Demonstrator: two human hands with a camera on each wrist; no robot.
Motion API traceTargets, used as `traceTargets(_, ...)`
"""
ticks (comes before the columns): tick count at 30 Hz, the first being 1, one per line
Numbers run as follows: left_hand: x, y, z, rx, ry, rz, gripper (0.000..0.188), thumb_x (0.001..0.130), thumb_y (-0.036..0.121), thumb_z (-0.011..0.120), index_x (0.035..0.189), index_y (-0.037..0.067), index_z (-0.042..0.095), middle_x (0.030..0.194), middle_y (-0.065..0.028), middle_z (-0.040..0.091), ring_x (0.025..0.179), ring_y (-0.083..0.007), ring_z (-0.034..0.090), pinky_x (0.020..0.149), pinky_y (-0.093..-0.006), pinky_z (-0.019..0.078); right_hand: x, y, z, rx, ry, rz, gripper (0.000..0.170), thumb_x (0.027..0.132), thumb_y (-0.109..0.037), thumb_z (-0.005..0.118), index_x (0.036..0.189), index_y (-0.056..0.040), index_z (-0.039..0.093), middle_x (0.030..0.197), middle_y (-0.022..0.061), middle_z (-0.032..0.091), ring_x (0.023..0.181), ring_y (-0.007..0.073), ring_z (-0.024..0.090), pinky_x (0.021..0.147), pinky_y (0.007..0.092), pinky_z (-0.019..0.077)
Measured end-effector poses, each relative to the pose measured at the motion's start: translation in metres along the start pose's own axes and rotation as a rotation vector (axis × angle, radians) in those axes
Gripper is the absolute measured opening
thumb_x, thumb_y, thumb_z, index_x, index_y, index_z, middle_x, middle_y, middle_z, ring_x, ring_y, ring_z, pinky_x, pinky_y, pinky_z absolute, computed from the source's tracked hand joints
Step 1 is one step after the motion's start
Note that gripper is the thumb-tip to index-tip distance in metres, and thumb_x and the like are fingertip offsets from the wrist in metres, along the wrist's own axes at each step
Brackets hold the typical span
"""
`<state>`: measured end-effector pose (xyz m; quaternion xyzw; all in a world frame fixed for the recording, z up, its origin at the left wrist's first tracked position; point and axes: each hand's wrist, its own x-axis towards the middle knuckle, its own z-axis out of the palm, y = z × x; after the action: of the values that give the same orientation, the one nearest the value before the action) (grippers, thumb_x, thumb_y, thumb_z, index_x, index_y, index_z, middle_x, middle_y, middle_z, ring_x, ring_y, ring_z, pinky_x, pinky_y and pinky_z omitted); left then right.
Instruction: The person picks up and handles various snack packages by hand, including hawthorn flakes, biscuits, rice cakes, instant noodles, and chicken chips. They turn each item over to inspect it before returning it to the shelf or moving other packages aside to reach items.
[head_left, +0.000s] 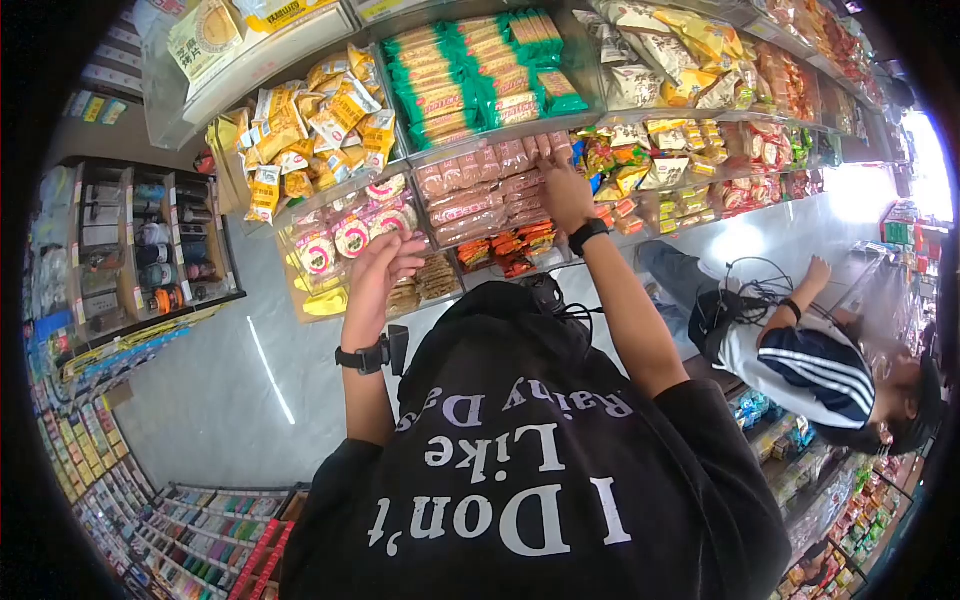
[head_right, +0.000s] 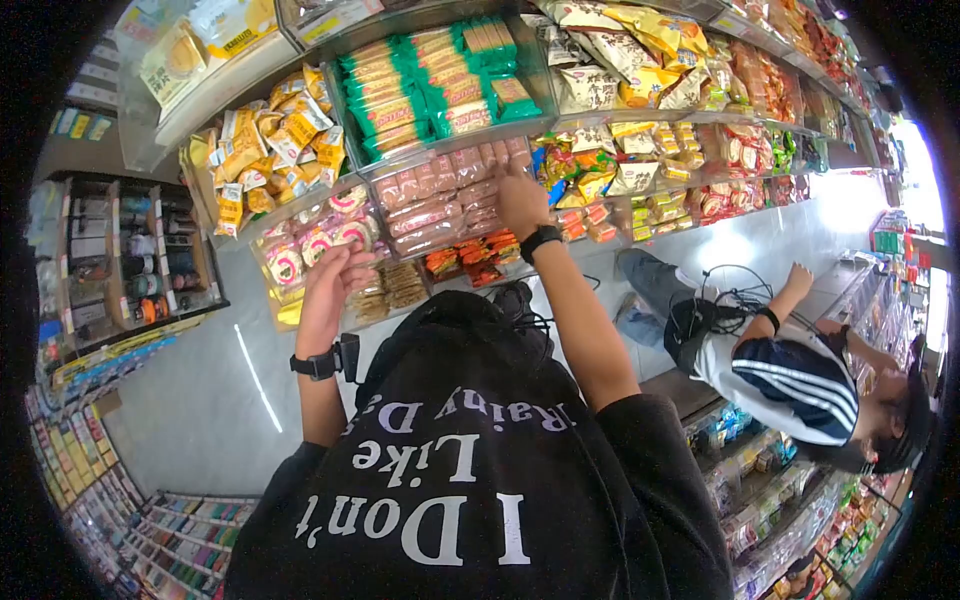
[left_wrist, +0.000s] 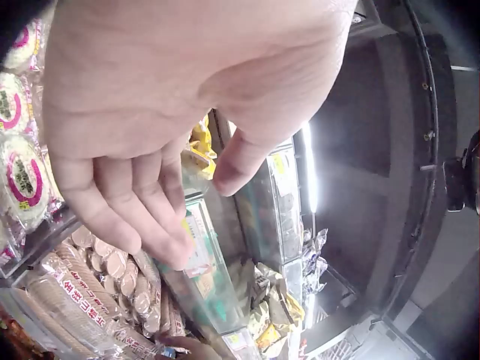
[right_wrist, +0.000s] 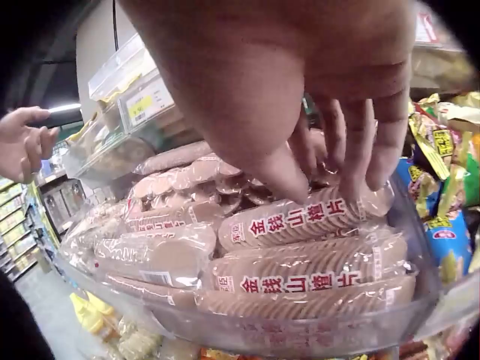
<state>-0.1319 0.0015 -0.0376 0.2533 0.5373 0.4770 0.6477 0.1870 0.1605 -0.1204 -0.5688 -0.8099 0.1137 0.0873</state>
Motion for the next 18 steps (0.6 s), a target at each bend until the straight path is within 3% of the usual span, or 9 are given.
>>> traceTargets(2,-0.007,-0.004,0.0,-0.006,0.028,0.016,0.033,0.105,0.025,0.055,0.125,0.0,0.062,0.114,-0.0139,0.073,0.093,-0.0163,0.071,0.081,-0.027,0.0522,0.0,0.008,0.016,-0.041,0.05,-0.022,0.052,0.085,-0.01,0.065,0.135,-0.0043,0.055,0.127,0.0151,0.058,0.095,0.0398,0.068,0.077,0.048,0.0578)
traceTargets(5,-0.016,-0.011,0.002,-0.047,0.054,0.029,0.034,0.105,0.026,0.056,0.126,0.0,0.062,0.114,-0.0139,0.073,0.093,-0.0165,0.071,0.082,-0.0274,0.052,-0.007,0.005,0.009,-0.063,-0.039,0.002,0.046,0.085,-0.01,0.065,0.129,-0.0038,0.055,0.128,0.0149,0.057,0.095,0.0393,0.068,0.077,0.0477,0.0581)
traceTargets(6,-0.018,-0.013,0.004,-0.054,0.067,0.021,0.035,0.105,0.027,0.056,0.126,0.0,0.06,0.114,-0.0143,0.073,0.093,-0.0167,0.071,0.082,-0.0274,0.0518,-0.009,0.007,0.012,-0.035,0.015,-0.017,0.038,0.084,-0.01,0.066,0.12,-0.0039,0.054,0.129,0.0155,0.057,0.099,0.0385,0.068,0.077,0.0478,0.0583)
traceTargets(9,-0.02,-0.019,0.013,-0.07,0.1,-0.011,0.035,0.105,0.027,0.056,0.126,0.0,0.06,0.113,-0.0147,0.073,0.092,-0.0169,0.07,0.083,-0.0276,0.0517,-0.01,0.016,0.017,-0.031,0.035,-0.062,0.036,0.082,-0.009,0.066,0.116,-0.0045,0.054,0.13,0.0154,0.056,0.105,0.0379,0.066,0.077,0.0475,0.0584)
traceTargets(12,-0.016,-0.019,0.03,-0.091,0.093,0.016,0.036,0.105,0.027,0.056,0.126,-0.001,0.059,0.113,-0.0146,0.073,0.091,-0.0167,0.07,0.082,-0.0279,0.0517,-0.004,0.021,0.014,-0.058,-0.056,-0.052,0.042,0.082,-0.007,0.066,0.122,-0.0044,0.053,0.134,0.015,0.055,0.108,0.0374,0.065,0.079,0.0465,0.0587)
traceTargets(16,-0.007,-0.02,0.057,-0.059,0.093,0.034,0.03,0.104,0.026,0.056,0.122,0.003,0.061,0.114,-0.014,0.072,0.092,-0.019,0.069,0.084,-0.0309,0.053,-0.006,0.031,0.018,-0.035,-0.003,-0.108,0.04,0.083,-0.003,0.063,0.122,-0.0033,0.053,0.145,0.0161,0.05,0.105,0.0363,0.067,0.079,0.0444,0.0595)
traceTargets(18,-0.004,-0.021,0.074,-0.022,0.098,0.026,0.03,0.104,0.026,0.057,0.122,0.003,0.061,0.113,-0.0138,0.072,0.092,-0.0187,0.069,0.084,-0.0304,0.0527,-0.011,0.034,0.017,0.0,-0.031,-0.119,0.041,0.083,-0.003,0.063,0.123,-0.0029,0.052,0.14,0.0157,0.052,0.102,0.0361,0.069,0.078,0.0444,0.0597)
